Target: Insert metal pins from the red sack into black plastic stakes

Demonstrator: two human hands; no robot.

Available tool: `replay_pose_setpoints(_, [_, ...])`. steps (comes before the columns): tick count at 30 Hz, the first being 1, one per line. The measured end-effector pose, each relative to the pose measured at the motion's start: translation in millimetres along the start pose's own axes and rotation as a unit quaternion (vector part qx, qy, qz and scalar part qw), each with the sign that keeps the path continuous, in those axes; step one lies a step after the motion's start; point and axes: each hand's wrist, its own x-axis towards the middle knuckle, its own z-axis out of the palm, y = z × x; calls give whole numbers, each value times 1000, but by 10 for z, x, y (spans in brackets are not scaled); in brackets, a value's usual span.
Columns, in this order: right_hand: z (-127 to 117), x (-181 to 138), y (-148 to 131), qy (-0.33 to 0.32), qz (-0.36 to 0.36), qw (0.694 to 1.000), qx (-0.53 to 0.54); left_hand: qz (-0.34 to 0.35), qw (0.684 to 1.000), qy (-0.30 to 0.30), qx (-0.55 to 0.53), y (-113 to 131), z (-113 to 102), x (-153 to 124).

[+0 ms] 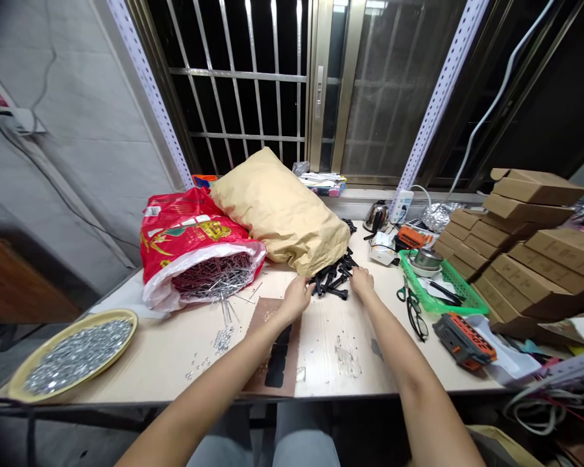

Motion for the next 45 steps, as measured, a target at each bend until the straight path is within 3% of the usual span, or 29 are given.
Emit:
replay_pose_setpoints(5, [183,24,119,-43,40,998,3,5,995,-78,64,237,654,618])
replay_pose_setpoints(11, [207,-186,389,-58,82,993,57,-46,978,-158,130,333,1054,737])
replay_pose_setpoints(14, [165,-389,525,-54,103,987,114,-40,972,-185,136,311,1043,651])
replay_pose_setpoints(17, [168,-679,614,-63,118,971,200,-7,973,-198,122,219,875,550])
replay_pose_setpoints(21, [248,-1008,619,-84,121,933,330,79,963,-248,65,35,614,463])
replay_pose_setpoints(24, [314,-1077,554,-75,122,904,403,98,958,-269,18,-21,559,432])
replay_pose_setpoints(30, [310,-1041,230,-18,97,862,497,50,979,-179,-82,121,587,273])
replay_pose_setpoints(32, [273,-1093,31,4,50,845,532,-1,970,-138,-198,153,554,130])
replay_pose_setpoints(33, [253,-1136,-83,18,15,839,544,-41,951,-112,-287,158,526,46])
replay_pose_setpoints(35, [216,-1246,-323,61,-60,842,532,-127,876,-51,-462,151,443,-128])
replay_pose_setpoints(36, [203,-1311,-441,87,-96,855,502,-162,835,-23,-525,139,386,-211])
replay_pose_setpoints(38, [191,-1447,-662,132,-161,889,407,-200,785,12,-586,101,242,-358])
replay_pose_setpoints(40, [200,-1569,-844,154,-231,905,323,-227,759,29,-610,34,66,-483])
replay_pose_setpoints(43, [240,-1615,-1019,96,-342,895,270,-265,748,79,-603,-136,-211,-651])
replay_pose_setpoints(45, [267,-1486,-1067,60,-327,907,258,-280,758,128,-575,-268,-377,-772])
